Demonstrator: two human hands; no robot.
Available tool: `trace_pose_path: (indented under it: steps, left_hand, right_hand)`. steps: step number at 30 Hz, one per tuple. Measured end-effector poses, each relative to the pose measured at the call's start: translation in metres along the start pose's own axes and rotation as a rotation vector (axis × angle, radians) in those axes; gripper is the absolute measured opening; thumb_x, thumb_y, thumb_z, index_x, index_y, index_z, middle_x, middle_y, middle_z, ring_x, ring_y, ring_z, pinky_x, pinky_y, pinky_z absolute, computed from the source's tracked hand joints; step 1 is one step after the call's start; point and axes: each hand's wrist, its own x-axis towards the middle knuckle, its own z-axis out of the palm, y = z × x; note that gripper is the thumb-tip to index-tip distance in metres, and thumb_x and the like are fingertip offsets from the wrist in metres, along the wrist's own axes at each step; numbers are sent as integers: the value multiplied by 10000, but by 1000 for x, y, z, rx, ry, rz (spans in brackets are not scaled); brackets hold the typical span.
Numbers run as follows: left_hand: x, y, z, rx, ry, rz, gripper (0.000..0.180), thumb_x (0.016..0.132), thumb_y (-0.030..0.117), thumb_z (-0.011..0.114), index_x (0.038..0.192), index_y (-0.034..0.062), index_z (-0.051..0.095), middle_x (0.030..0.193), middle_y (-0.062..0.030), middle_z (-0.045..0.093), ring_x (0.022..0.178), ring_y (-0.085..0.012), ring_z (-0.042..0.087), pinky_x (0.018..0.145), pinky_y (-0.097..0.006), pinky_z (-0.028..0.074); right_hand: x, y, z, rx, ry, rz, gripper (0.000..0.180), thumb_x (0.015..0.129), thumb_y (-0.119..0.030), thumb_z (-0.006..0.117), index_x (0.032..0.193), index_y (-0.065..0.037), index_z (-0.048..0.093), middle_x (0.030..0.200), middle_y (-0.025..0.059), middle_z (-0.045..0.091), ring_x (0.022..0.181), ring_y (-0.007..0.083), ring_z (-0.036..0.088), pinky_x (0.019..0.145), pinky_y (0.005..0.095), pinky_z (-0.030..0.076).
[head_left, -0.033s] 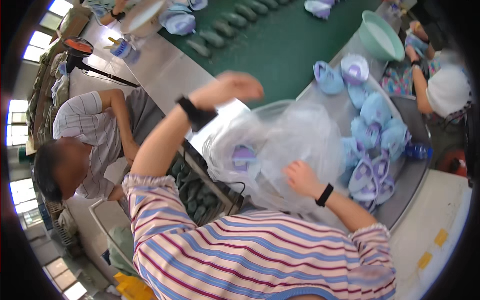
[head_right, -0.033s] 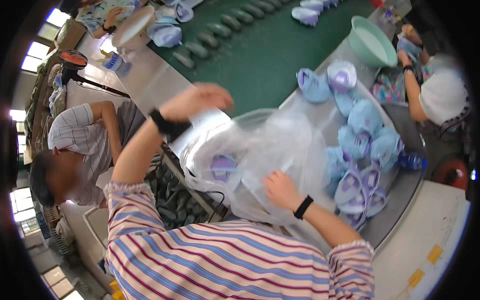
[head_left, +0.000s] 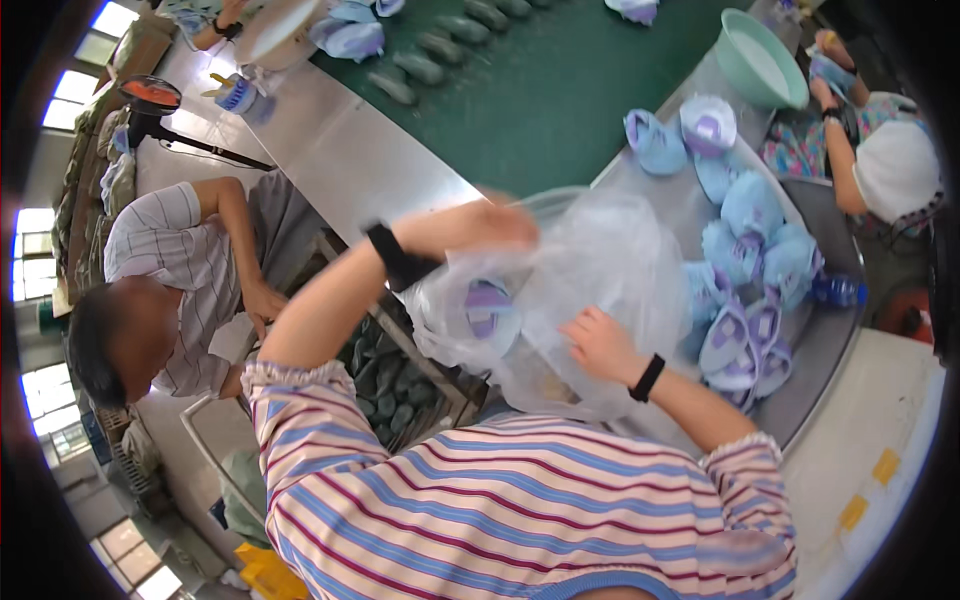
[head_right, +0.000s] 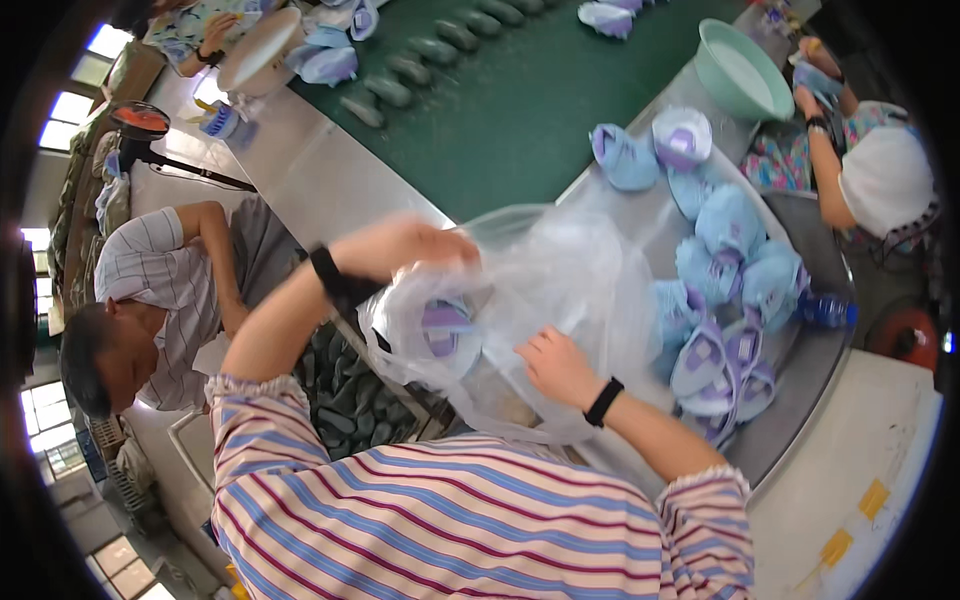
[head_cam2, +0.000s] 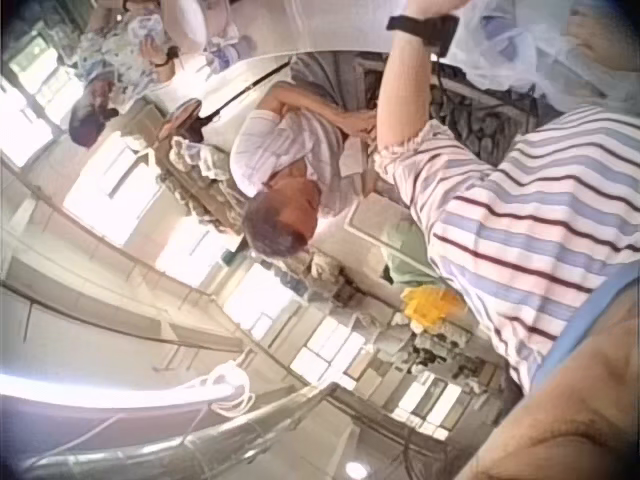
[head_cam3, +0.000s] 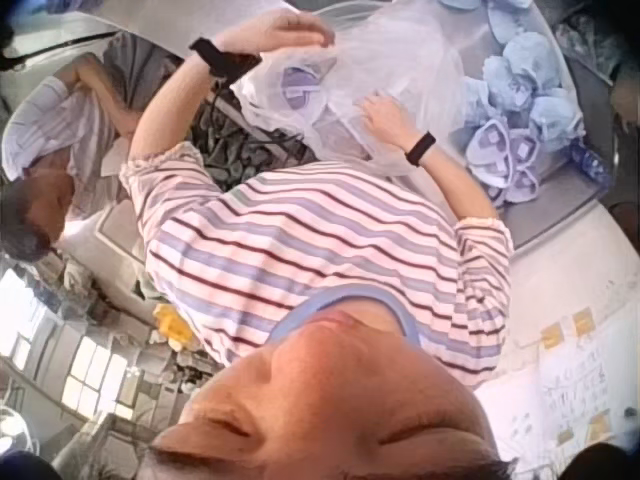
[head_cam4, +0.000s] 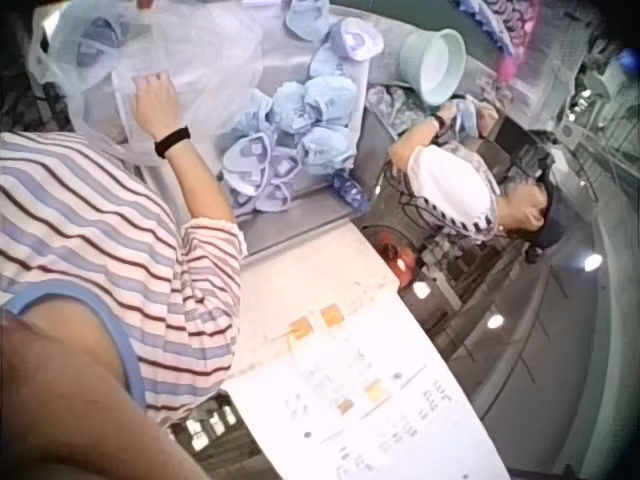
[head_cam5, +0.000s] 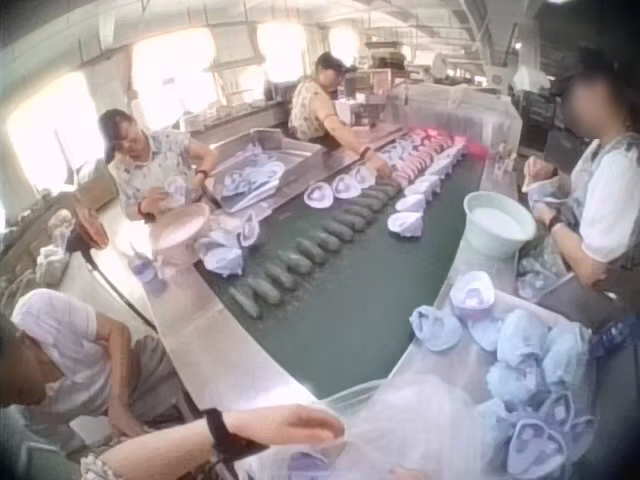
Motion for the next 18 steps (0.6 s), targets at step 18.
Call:
trace_pose_path:
  steps: [18]
  left_hand:
    - [-28,-69,106,541,451,-488,318,685,112,579,1002,99,603,969,-165,609,1003,-362,543,793,-428,486]
  right_hand:
    - [-6,4,8,-387,-444,74,263,781,-141,541,1021,-58,610,1161,102,523,1006,335,561,770,420,515]
